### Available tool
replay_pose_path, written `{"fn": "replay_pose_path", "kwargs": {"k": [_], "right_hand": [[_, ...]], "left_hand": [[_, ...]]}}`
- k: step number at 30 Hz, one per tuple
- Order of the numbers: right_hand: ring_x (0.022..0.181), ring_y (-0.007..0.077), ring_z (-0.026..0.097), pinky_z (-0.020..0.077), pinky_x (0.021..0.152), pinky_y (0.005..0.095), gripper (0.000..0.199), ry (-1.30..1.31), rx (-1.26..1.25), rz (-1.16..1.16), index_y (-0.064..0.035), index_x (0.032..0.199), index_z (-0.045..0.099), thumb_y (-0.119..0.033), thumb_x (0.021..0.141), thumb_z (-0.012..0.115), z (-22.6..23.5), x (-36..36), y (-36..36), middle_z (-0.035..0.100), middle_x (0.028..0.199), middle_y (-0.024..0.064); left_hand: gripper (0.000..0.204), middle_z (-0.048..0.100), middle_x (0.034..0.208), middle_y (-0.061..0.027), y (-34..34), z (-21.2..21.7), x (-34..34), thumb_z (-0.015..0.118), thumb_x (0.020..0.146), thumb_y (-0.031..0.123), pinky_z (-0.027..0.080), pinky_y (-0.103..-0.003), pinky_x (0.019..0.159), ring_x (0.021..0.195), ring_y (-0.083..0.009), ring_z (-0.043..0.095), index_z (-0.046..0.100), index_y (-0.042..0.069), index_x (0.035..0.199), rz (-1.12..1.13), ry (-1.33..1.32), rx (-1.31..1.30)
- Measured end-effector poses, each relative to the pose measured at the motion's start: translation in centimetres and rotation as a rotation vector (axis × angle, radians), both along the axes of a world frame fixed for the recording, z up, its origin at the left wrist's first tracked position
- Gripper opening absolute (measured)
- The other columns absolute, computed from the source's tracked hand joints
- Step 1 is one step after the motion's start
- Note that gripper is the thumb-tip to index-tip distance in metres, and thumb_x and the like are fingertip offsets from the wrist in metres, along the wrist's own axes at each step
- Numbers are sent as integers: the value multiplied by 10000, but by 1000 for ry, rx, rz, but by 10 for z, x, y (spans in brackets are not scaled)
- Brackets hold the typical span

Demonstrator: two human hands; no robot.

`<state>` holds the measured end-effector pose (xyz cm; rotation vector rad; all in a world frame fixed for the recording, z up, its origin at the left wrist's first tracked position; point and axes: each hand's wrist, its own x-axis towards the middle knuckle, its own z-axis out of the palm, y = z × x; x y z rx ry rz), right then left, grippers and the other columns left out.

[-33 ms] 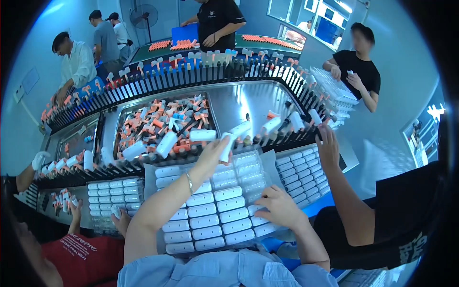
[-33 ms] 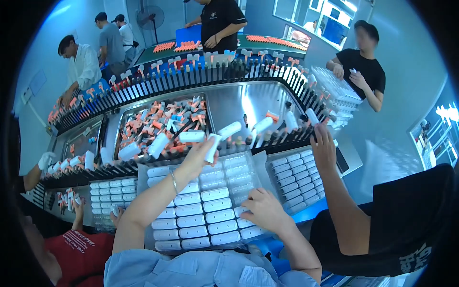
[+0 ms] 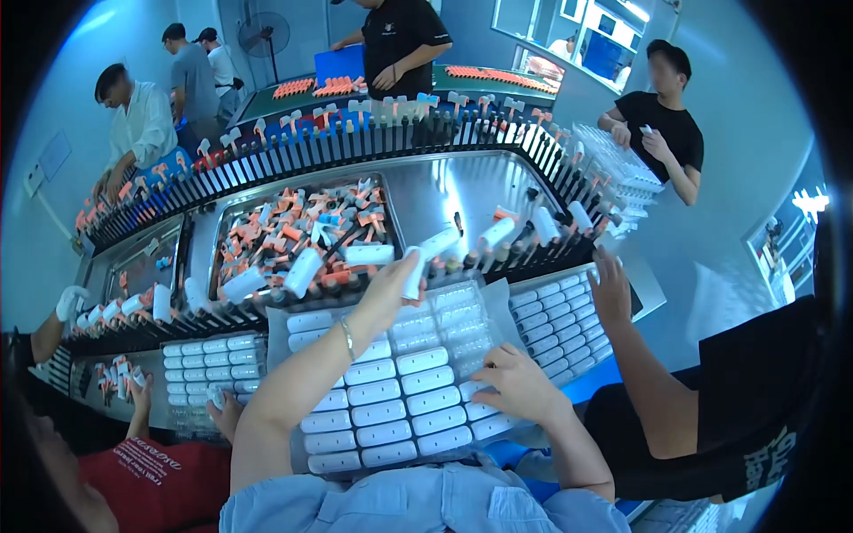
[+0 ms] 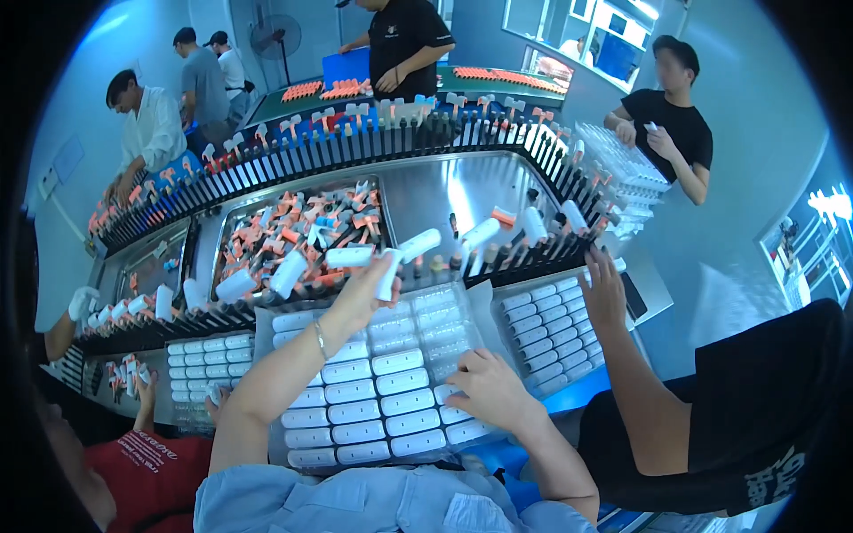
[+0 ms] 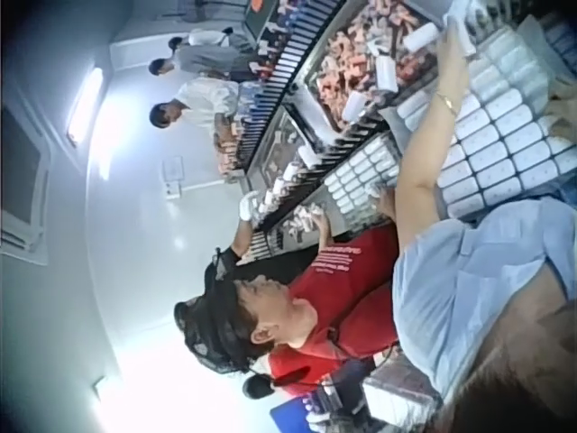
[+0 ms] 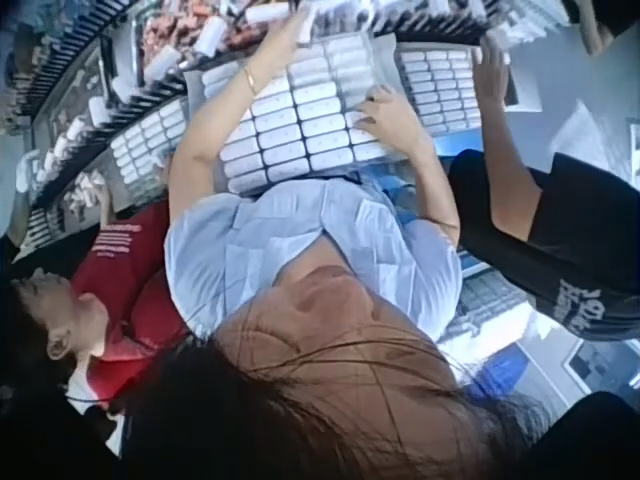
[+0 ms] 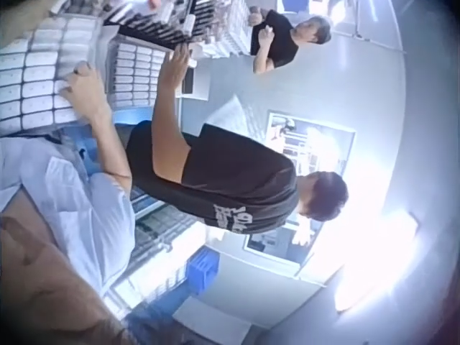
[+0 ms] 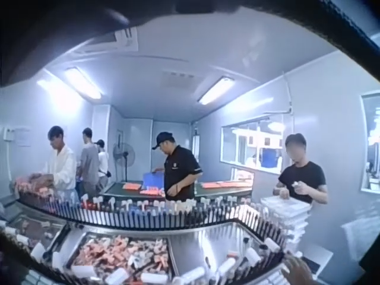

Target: Packing manufactured tubes from a production line conveyor into plastic trays.

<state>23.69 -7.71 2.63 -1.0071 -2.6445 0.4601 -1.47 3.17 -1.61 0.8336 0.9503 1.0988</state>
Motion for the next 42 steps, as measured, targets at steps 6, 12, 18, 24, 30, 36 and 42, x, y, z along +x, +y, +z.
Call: {"fn": "replay_pose_path", "kwargs": {"k": [6, 12, 18, 24, 30, 36, 42], "right_hand": [[963, 251, 493, 426, 836, 373, 231, -109, 61, 36, -54, 878, 642, -235, 735, 666, 6, -1, -2, 527, 935, 78], [954, 334, 549, 447, 818, 393, 286, 168, -163, -17, -5, 1049, 513, -204, 861, 595, 20, 2, -1, 572, 978, 166], [860, 384, 599, 467, 745, 420, 302, 394, -345, -203, 3, 1117, 468, -238, 935, 489, -10, -3, 2, 603, 967, 216], [802, 308, 619, 463, 699, 375, 374, 531, -468, -209, -55, 1212, 482, -297, 927, 498, -10, -5, 6, 613, 922, 185], [737, 258, 585, 440, 658, 338, 455, 505, -539, -195, -55, 1257, 466, -326, 897, 532, -10, -3, 6, 603, 908, 157], [837, 270, 601, 453, 724, 340, 452, 520, -472, -184, -52, 1245, 479, -326, 891, 540, -26, -7, 7, 605, 989, 164], [909, 371, 606, 471, 768, 406, 476, 495, -456, -165, -50, 1233, 470, -368, 885, 540, -27, -5, 9, 616, 1003, 209]], "left_hand": [[379, 590, 723, -23, -1, 11, -6, 547, 889, 461, 455, -271, 527, 599, -140, 577, 589, 87, 940, 59, -141, -126], [398, 600, 735, -32, -14, 31, 5, 534, 900, 443, 467, -254, 511, 590, -128, 585, 566, 68, 1027, -25, -14, -12], [418, 612, 931, -132, -22, 42, 23, 645, 844, 323, 481, -338, 729, 834, -231, 642, 504, 7, 1080, -6, 977, 864], [451, 640, 901, -155, -4, 59, 54, 626, 855, 351, 503, -317, 648, 725, -232, 678, 505, -13, 1092, -3, 490, 488], [505, 638, 797, -196, 34, 66, 109, 571, 828, 456, 485, -417, 686, 767, -362, 634, 550, -11, 1018, 67, 982, 565], [513, 613, 933, -296, 88, 34, 152, 558, 834, 388, 470, -469, 783, 882, -444, 598, 507, -68, 1063, 217, 1008, 483], [460, 616, 914, -309, 111, 21, 156, 557, 833, 293, 497, -468, 790, 892, -434, 610, 460, -94, 1061, 291, 1126, 336]]}}
